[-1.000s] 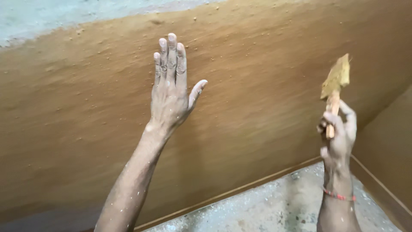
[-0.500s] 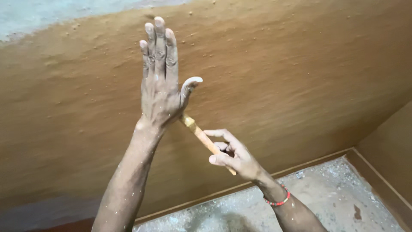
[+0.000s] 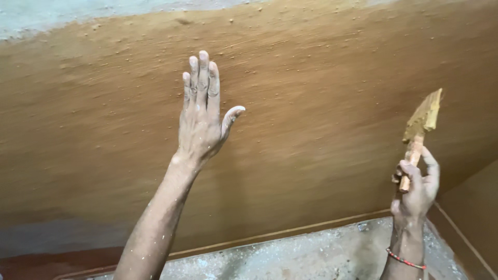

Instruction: The person uses a paintbrush to apply brown paint to a wall, covering a previously lighter surface. The person works along the corner and lower sections of the wall, using the left hand to steady the surface while painting with the right hand.

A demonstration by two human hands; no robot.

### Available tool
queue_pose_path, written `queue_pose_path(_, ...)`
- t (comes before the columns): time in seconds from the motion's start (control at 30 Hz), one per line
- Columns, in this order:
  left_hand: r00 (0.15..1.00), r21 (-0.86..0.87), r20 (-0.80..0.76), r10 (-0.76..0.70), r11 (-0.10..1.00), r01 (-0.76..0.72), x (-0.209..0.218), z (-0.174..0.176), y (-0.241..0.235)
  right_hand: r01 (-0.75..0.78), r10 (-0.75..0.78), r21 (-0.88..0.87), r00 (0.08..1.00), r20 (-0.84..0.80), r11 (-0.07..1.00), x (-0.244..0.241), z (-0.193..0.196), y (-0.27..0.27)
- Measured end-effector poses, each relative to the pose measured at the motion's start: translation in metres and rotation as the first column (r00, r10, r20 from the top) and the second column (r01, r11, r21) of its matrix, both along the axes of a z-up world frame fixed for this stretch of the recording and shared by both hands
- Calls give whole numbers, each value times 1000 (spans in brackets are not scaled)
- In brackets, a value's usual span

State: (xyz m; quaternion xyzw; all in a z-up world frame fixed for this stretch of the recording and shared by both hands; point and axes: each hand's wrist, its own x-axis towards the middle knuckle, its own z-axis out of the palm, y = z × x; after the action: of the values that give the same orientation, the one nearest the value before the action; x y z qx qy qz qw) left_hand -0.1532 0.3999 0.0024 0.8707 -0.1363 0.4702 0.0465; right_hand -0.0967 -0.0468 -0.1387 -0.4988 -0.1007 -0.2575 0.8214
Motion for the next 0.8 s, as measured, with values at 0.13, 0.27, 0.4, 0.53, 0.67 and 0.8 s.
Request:
queue_pose_path(0.13,1000,0,-11,-12,1000,12,2,-10,-13,-52,37,-177,995,-91,983,0,-10,40)
queue_pose_path(0.27,1000,14,-21,12,1000,-12,-8,-10,-18,-451,436,-296,892,-119,842,-34,-33,121)
queue_pose_path(0.4,999,19,-23,30,999,-30,-19,-4,-13,-826,715,-304,563,-415,474,-71,-53,166)
queue_pose_path(0.53,998,13,-24,63,998,-63,-27,1,-1,-806,682,-319,591,-431,498,-63,-40,164)
queue_pose_path(0.67,997,-6,-31,66,998,-66,-26,-4,12,-478,429,-200,870,-244,855,-30,-22,110)
queue_pose_path(0.8,1000,0,-23,18,1000,-18,-19,-8,26,-132,124,-132,990,-66,982,-35,-41,49)
